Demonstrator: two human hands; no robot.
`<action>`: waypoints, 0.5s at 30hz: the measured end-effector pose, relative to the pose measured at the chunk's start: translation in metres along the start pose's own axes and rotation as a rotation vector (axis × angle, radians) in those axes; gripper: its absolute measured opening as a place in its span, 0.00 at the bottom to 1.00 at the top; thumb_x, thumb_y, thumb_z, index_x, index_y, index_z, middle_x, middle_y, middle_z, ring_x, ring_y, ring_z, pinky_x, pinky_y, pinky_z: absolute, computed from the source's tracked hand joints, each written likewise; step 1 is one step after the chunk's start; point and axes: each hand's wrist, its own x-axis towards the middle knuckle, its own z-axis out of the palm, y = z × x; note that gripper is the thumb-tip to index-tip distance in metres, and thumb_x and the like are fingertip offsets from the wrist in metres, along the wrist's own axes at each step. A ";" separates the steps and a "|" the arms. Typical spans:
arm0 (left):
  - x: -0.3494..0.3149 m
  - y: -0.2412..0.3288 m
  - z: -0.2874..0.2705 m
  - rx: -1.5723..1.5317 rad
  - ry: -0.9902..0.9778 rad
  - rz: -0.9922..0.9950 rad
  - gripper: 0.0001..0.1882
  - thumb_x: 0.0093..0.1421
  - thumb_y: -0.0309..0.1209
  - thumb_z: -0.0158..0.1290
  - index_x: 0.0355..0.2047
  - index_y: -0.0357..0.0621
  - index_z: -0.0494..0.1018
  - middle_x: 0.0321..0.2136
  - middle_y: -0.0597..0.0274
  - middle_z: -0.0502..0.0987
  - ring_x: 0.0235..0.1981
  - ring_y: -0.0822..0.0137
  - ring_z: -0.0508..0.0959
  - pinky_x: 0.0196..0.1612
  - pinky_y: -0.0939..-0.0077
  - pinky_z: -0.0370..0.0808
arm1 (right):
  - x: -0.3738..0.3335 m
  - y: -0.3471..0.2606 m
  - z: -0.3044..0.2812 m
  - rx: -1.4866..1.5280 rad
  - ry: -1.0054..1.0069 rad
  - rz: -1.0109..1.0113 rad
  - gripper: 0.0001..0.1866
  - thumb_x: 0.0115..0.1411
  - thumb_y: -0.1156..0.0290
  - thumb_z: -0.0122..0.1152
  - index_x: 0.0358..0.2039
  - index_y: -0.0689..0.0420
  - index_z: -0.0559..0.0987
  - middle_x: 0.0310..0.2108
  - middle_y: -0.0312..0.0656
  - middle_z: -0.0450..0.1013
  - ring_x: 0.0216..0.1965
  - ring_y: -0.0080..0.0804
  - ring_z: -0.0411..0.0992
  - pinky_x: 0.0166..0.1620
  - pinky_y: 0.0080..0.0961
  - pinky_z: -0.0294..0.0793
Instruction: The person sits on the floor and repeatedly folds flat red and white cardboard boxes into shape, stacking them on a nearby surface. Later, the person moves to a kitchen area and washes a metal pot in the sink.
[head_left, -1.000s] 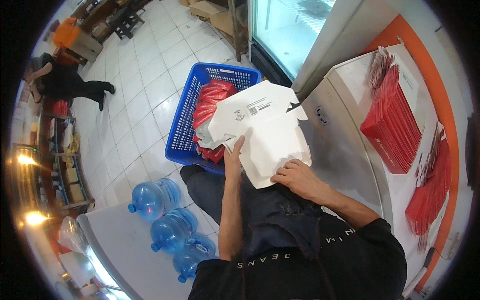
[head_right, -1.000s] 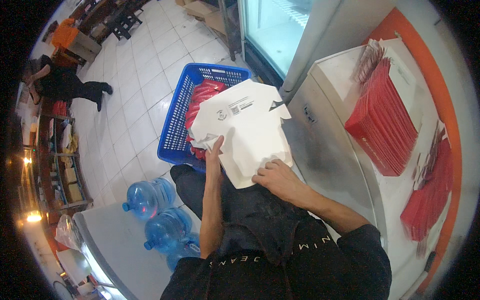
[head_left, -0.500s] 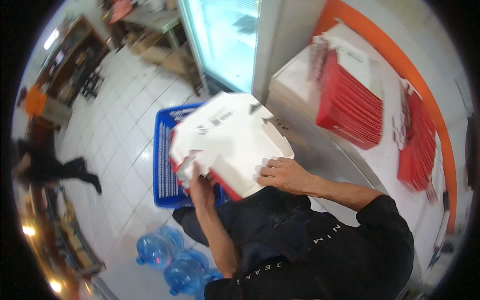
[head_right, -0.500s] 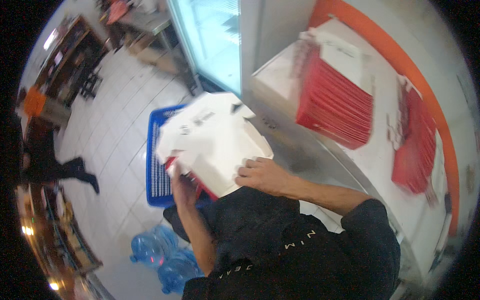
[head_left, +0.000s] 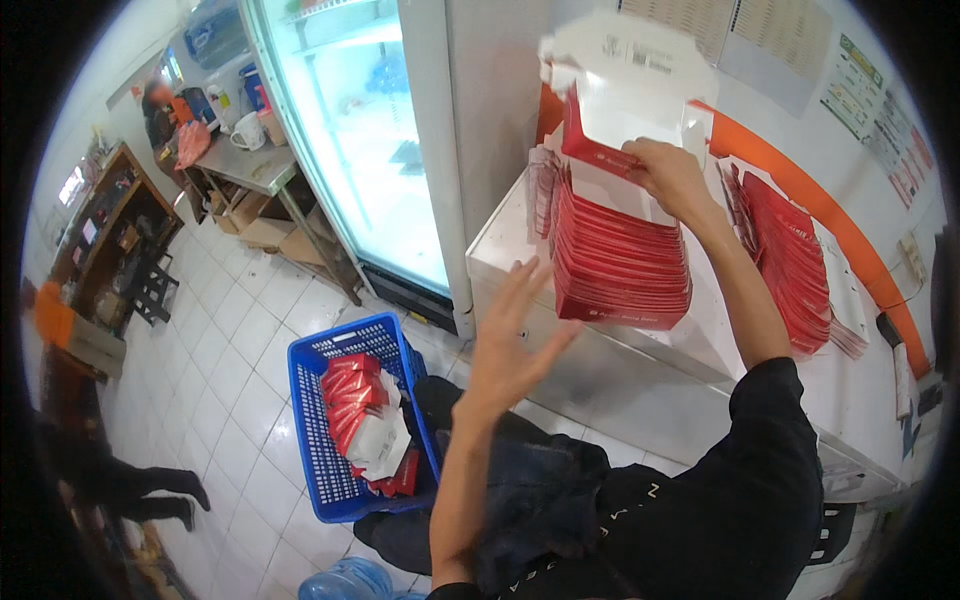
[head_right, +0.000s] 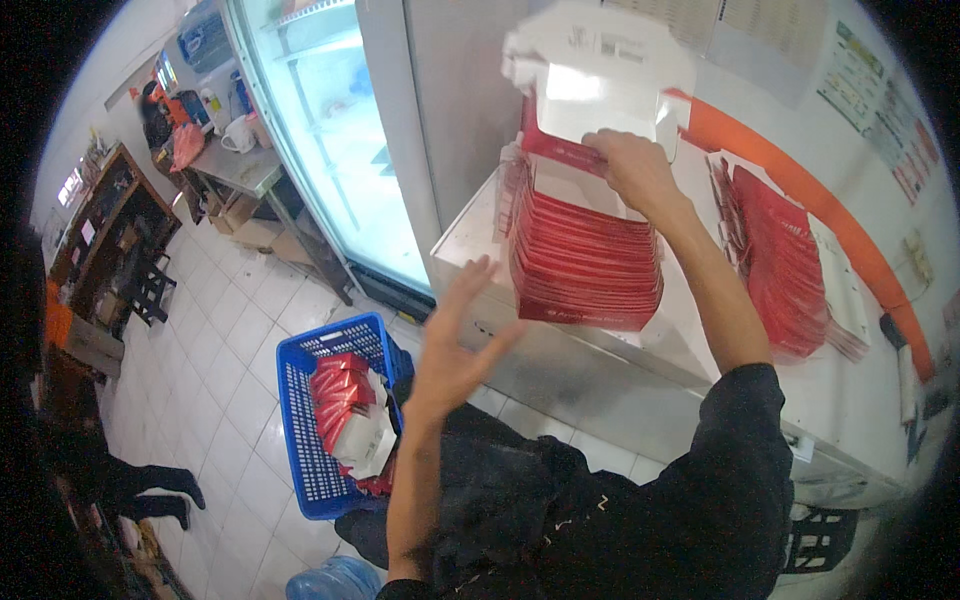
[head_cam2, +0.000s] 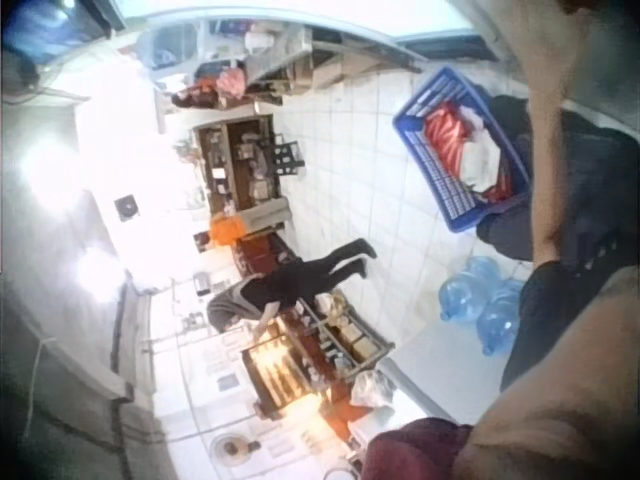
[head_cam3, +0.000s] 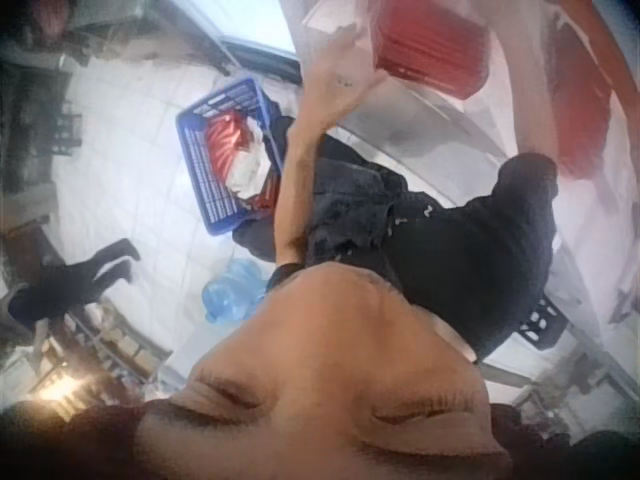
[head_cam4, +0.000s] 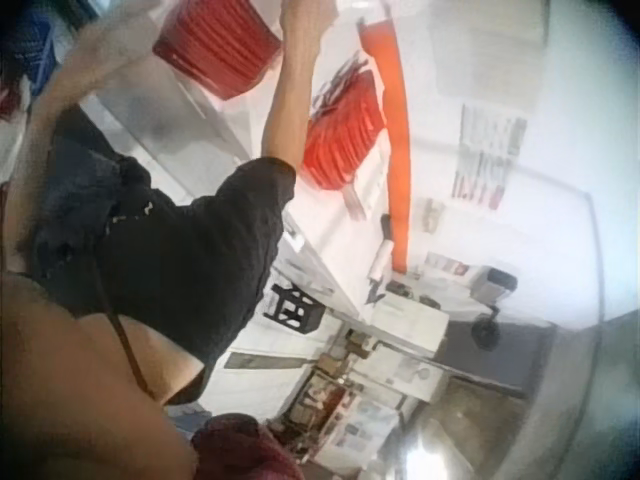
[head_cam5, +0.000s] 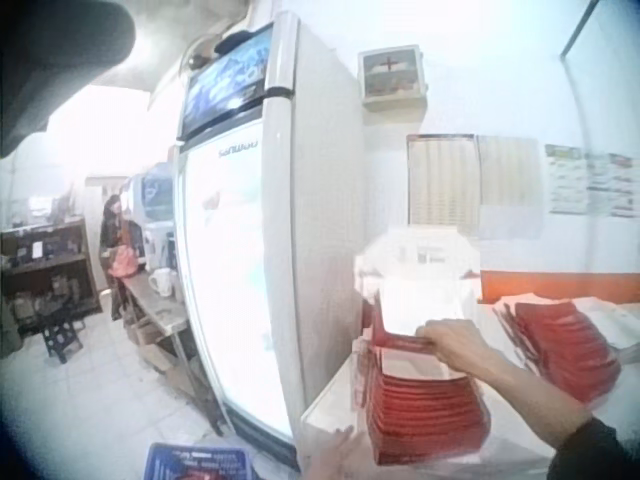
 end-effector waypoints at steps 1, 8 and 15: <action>0.005 -0.002 0.019 0.028 -0.012 0.032 0.44 0.56 0.38 0.68 0.70 0.49 0.61 0.70 0.45 0.60 0.72 0.42 0.57 0.72 0.49 0.56 | 0.003 0.021 0.016 -0.050 -0.069 0.004 0.14 0.57 0.67 0.67 0.45 0.50 0.82 0.38 0.45 0.79 0.44 0.46 0.78 0.45 0.42 0.77; 0.017 -0.013 0.076 0.290 -0.066 0.063 0.49 0.54 0.39 0.68 0.73 0.56 0.56 0.74 0.37 0.41 0.75 0.37 0.43 0.73 0.43 0.51 | 0.031 0.038 0.029 0.227 -0.463 -0.061 0.26 0.52 0.64 0.72 0.53 0.54 0.80 0.42 0.55 0.79 0.48 0.53 0.77 0.51 0.47 0.75; 0.019 -0.017 0.082 0.322 -0.033 0.066 0.47 0.57 0.42 0.66 0.73 0.56 0.56 0.74 0.37 0.42 0.74 0.35 0.45 0.72 0.40 0.50 | 0.040 0.028 -0.008 0.030 -0.664 -0.001 0.26 0.52 0.65 0.73 0.53 0.55 0.80 0.47 0.52 0.79 0.51 0.52 0.76 0.52 0.46 0.75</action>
